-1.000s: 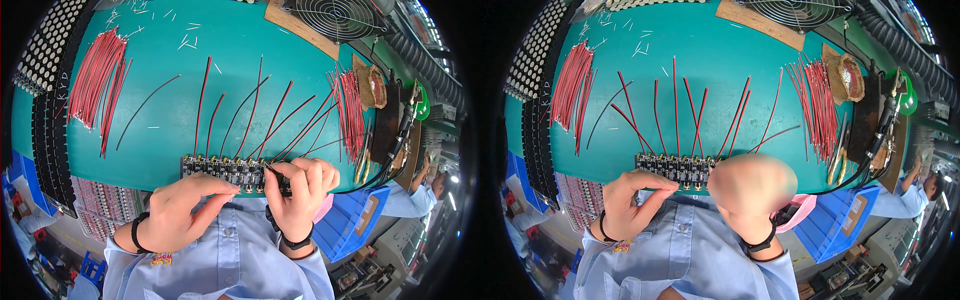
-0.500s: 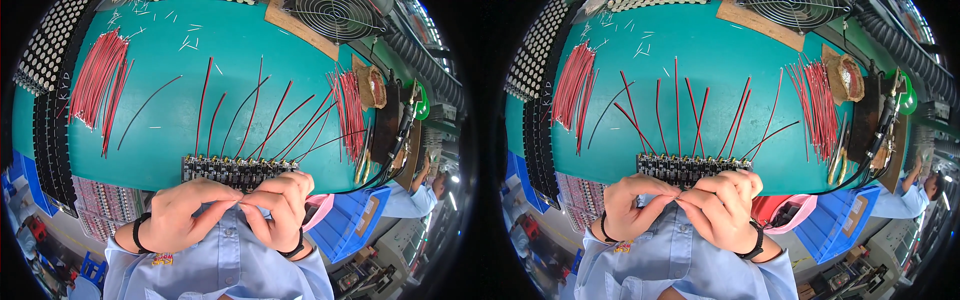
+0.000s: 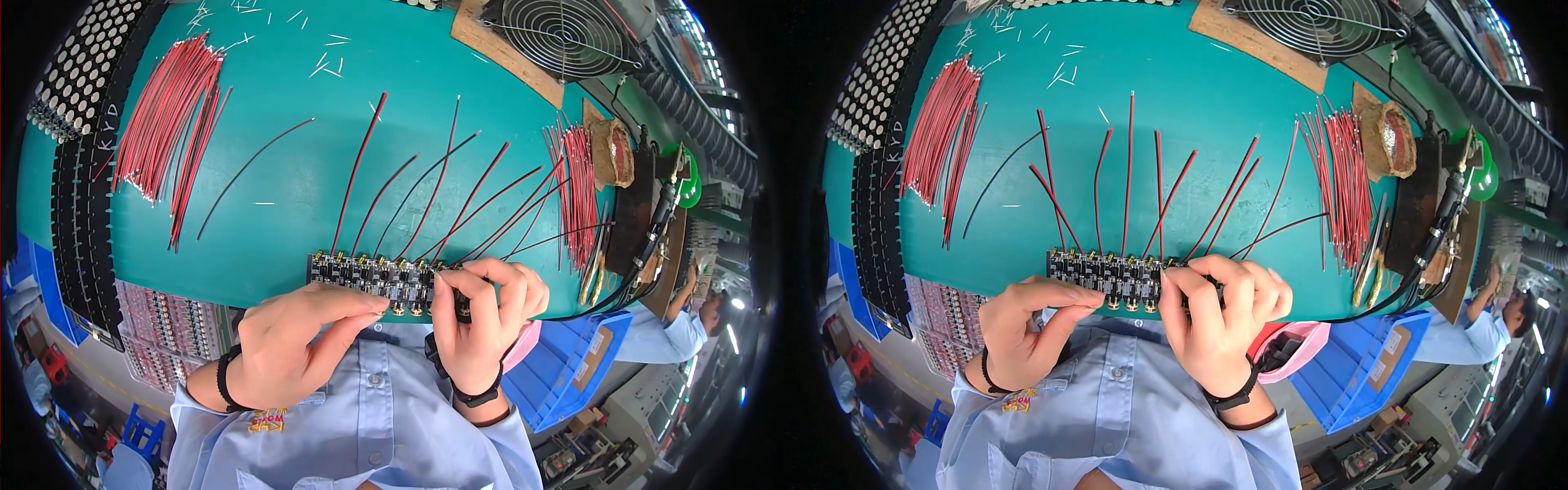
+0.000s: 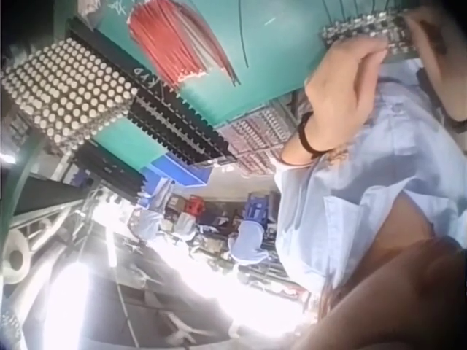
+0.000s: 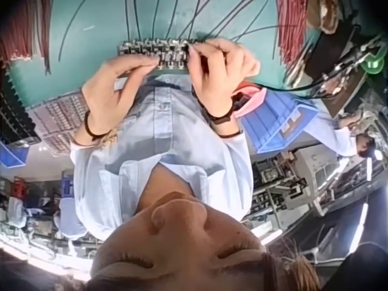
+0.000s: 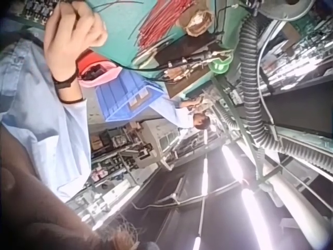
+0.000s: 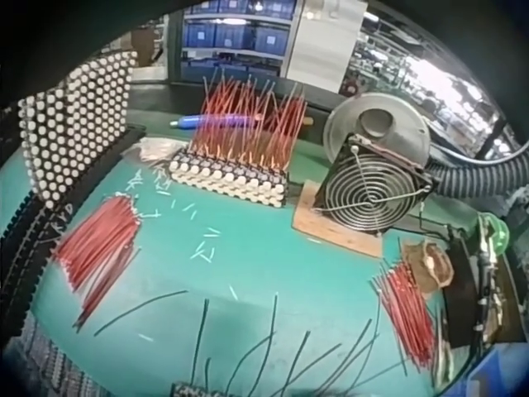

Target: The person inserts red wires into a circuit board, moves it to a stack, and then separates a large circuit board into smaller strips to continue the process.

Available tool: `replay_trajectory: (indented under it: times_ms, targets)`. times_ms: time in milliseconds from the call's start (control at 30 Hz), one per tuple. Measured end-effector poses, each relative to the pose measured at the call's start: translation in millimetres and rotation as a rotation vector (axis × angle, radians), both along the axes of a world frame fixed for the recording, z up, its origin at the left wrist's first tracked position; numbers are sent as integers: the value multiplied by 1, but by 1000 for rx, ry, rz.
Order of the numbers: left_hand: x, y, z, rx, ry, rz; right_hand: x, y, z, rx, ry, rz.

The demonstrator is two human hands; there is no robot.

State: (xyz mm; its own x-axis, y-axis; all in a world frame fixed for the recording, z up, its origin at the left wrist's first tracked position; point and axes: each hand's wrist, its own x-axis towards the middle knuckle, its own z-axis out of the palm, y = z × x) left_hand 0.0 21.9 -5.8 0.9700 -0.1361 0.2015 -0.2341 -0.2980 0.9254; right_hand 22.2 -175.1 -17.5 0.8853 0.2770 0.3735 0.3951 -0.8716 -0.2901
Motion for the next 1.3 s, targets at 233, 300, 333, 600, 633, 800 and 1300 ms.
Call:
replay_trajectory:
  times_ms: [233,300,333,600,633,800,1300]
  targets:
    - [0,-1,0,1,11,11,1,2,-2,-4,-7,7]
    - [0,-1,0,2,12,12,1,2,-2,-5,-8,5]
    - [0,-1,0,2,10,12,2,3,-2,-15,-11,5]
    - [-2,-1,-1,-28,31,6,-5,4,13,10,24,35]
    - [-3,-2,-2,-45,43,6,-7,3,16,90,53,84]
    - [-2,-2,1,-47,84,-41,-7,7,18,216,83,228]
    - [-3,2,-1,-128,129,-147,-8,9,13,227,58,286]
